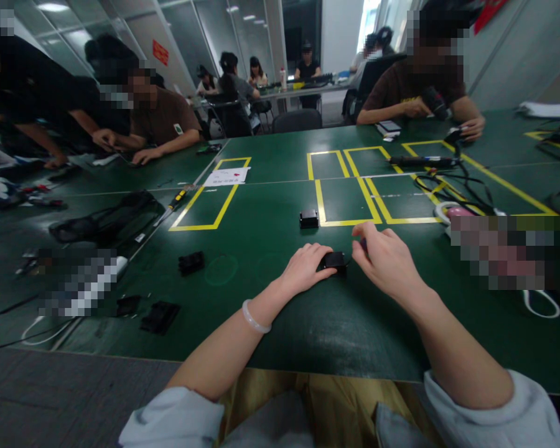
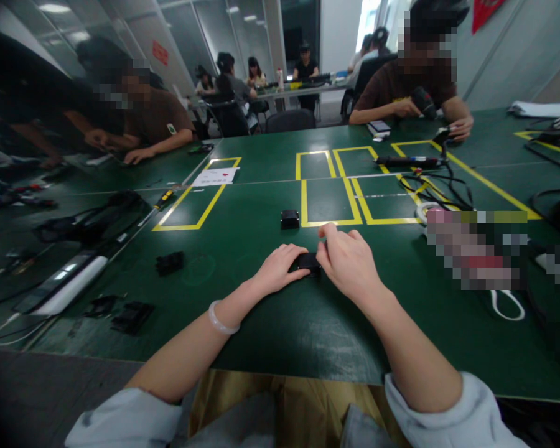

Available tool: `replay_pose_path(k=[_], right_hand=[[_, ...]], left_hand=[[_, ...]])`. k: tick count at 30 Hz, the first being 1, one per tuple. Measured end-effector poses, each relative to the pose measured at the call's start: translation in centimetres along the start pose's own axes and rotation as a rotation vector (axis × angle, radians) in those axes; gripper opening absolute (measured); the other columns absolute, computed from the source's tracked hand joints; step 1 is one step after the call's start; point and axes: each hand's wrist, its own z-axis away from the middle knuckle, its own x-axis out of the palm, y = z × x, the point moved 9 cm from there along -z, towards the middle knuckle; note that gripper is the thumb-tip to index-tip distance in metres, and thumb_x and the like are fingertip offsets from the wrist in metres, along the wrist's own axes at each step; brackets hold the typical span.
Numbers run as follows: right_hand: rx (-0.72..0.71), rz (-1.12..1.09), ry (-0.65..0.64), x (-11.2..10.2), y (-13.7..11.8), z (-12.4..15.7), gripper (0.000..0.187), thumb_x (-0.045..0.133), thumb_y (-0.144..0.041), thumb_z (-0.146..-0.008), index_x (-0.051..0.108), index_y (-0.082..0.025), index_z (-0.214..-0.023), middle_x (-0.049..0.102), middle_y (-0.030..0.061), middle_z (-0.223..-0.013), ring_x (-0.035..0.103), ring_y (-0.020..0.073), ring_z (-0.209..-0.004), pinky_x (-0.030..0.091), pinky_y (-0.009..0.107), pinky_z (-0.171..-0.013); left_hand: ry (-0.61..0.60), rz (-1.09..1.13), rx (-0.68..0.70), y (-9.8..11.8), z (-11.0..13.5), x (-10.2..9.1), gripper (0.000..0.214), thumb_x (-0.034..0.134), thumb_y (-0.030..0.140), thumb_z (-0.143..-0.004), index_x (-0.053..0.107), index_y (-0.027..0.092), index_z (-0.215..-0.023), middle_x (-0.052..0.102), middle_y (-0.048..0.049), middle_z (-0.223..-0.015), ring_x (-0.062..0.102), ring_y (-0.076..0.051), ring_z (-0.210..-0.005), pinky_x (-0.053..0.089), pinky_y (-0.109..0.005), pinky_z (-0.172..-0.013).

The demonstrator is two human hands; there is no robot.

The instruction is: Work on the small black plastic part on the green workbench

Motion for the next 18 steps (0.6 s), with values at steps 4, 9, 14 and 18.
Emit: replay_pose_path(k=[4,9,14,18], right_hand=[[-0.006,-0.018,-0.005,0.09,0.06,0.04,0.02,0.04,-0.033,-0.093,0.052,-0.018,-0.089,0.062,0.0026,-0.071,0.049,0.0163,-0.062,0.033,0.027,-0.065],[0.016,-0.017,0.007,0.06,0.32,0.07,0.014,0.042,-0.027,-0.09,0.051,-0.017,-0.094,0.06,0.0019,-0.068,0.049,0.0167,-0.061,0.033,0.027,-0.065],[0.012,-0.046,-0.008,0.27,0.33,0.08,0.018,0.041,-0.034,-0.092,0.051,-0.018,-0.093,0.062,0.0024,-0.071,0.05,0.0165,-0.062,0.033,0.027,-0.066],[0.022,-0.03,0.007,0.22,0.47,0.08,0.016,0.041,-0.03,-0.092,0.051,-0.018,-0.091,0.061,0.0021,-0.07,0.048,0.0162,-0.06,0.033,0.027,-0.065]], left_hand=[[0.002,0.001,-0.004,-0.02,0.03,-0.02,0.04,0.053,0.049,-0.088,0.05,0.022,-0.118,0.056,-0.0055,-0.108,0.051,-0.022,-0.096,0.042,-0.035,-0.084],[0.012,-0.002,0.004,0.04,0.06,-0.1,0.04,0.053,0.049,-0.088,0.05,0.022,-0.117,0.057,-0.005,-0.108,0.051,-0.022,-0.095,0.043,-0.034,-0.083],[0.014,-0.006,0.011,0.1,0.07,-0.12,0.042,0.055,0.049,-0.087,0.049,0.022,-0.118,0.057,-0.0048,-0.108,0.051,-0.022,-0.094,0.043,-0.034,-0.082],[0.009,-0.002,0.01,0.1,0.1,-0.11,0.041,0.054,0.048,-0.088,0.049,0.022,-0.118,0.056,-0.0053,-0.108,0.051,-0.022,-0.095,0.043,-0.034,-0.083]])
